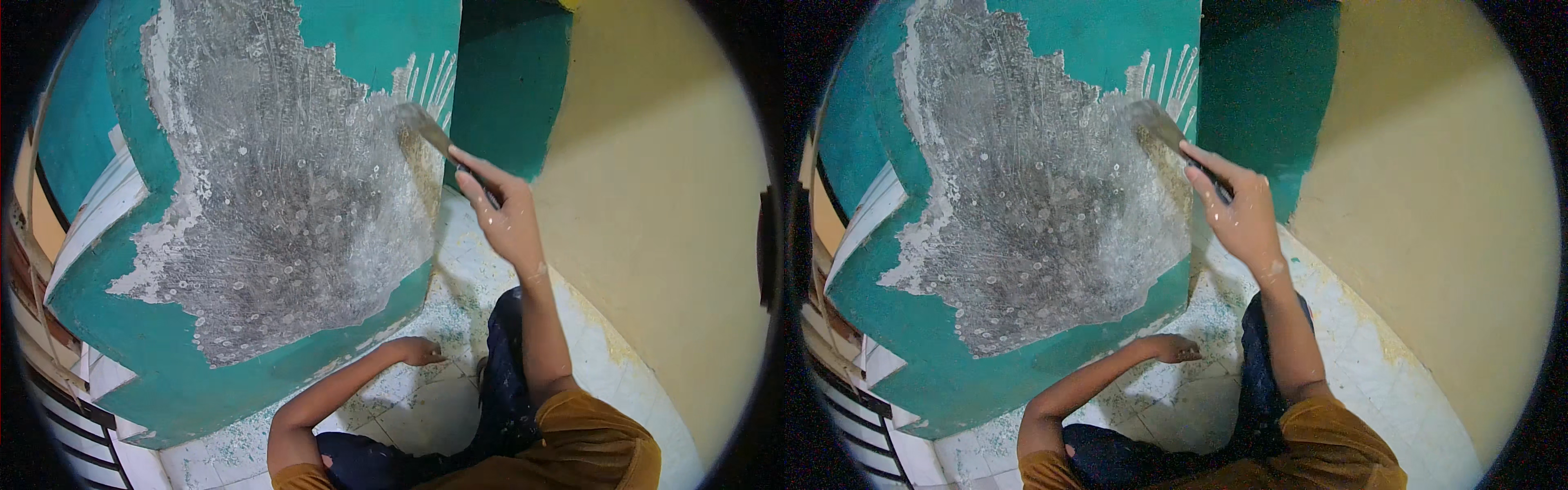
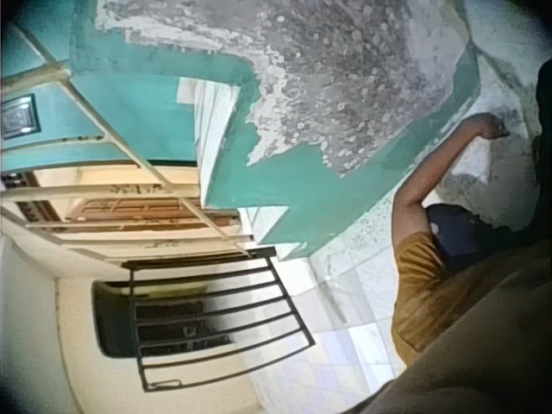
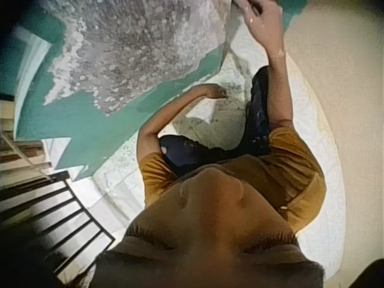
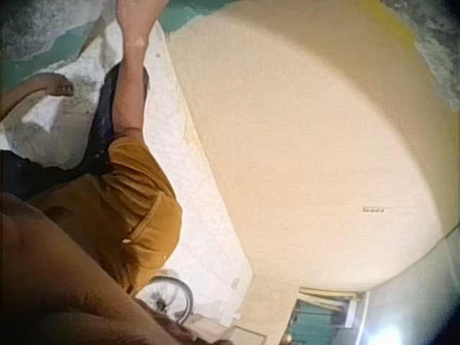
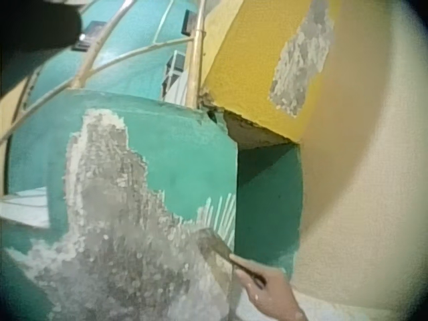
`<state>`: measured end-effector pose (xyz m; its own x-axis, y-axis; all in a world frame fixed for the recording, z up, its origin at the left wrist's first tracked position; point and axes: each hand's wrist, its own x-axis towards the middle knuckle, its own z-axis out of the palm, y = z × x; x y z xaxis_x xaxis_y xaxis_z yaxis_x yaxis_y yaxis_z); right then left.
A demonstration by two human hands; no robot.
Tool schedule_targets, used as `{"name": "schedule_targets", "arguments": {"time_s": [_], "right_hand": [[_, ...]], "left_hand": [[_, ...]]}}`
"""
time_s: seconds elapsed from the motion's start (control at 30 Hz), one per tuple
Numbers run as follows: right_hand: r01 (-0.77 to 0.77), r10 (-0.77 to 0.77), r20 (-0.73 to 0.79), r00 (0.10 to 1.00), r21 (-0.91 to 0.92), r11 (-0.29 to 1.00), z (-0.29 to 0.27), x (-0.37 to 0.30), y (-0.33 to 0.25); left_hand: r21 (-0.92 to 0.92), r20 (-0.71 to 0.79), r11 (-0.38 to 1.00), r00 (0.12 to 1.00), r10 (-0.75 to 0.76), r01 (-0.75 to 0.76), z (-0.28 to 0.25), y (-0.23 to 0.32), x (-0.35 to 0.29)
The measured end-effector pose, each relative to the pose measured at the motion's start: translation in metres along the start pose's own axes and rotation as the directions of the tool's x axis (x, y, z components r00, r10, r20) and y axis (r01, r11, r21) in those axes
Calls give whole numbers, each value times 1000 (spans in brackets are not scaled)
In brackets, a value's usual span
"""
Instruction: The person scrapes loose paint chips from a wall using a putty knife.
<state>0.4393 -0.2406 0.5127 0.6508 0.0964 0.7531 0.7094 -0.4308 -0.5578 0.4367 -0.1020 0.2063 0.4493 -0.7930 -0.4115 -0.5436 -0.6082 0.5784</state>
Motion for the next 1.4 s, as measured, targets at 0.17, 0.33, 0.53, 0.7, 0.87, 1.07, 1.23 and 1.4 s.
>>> {"name": "schedule_targets", "arguments": {"time_s": [0.17, 0.33, 0.53, 0.7, 0.87, 1.07, 1.23, 1.4], "right_hand": [[-31, 31, -78, 996, 0, 1000, 20, -13, 1], [17, -18, -97, 995, -4, 1000, 20, -3, -2], [7, -11, -97, 995, -38, 999, 24, -7, 5], [56, -66, -136, 988, -76, 995, 31, 5, 4], [80, -91, -145, 985, -85, 993, 29, 8, 4], [-16, 11, -56, 998, -76, 997, 37, -2, 3], [16, -34, -166, 986, -106, 994, 23, 38, -16], [194, -187, -245, 951, 8, 981, 43, 6, 18]], "left_hand": [[200, -34, 978, 997, 64, -56, 13, -6, 2], [-119, 55, 984, 989, 137, -130, 37, -20, -6], [30, 140, 999, 990, -16, 12, 30, -6, -10], [5, 175, 999, 984, -42, 42, 20, 7, 0], [83, 198, 996, 979, -54, 38, 13, 14, -2], [92, 160, 996, 987, -29, 14, 34, -14, 3], [118, 239, 992, 969, -65, 37, 42, -22, 9], [91, 180, 995, 982, -63, 47, 47, -25, 5]]}}
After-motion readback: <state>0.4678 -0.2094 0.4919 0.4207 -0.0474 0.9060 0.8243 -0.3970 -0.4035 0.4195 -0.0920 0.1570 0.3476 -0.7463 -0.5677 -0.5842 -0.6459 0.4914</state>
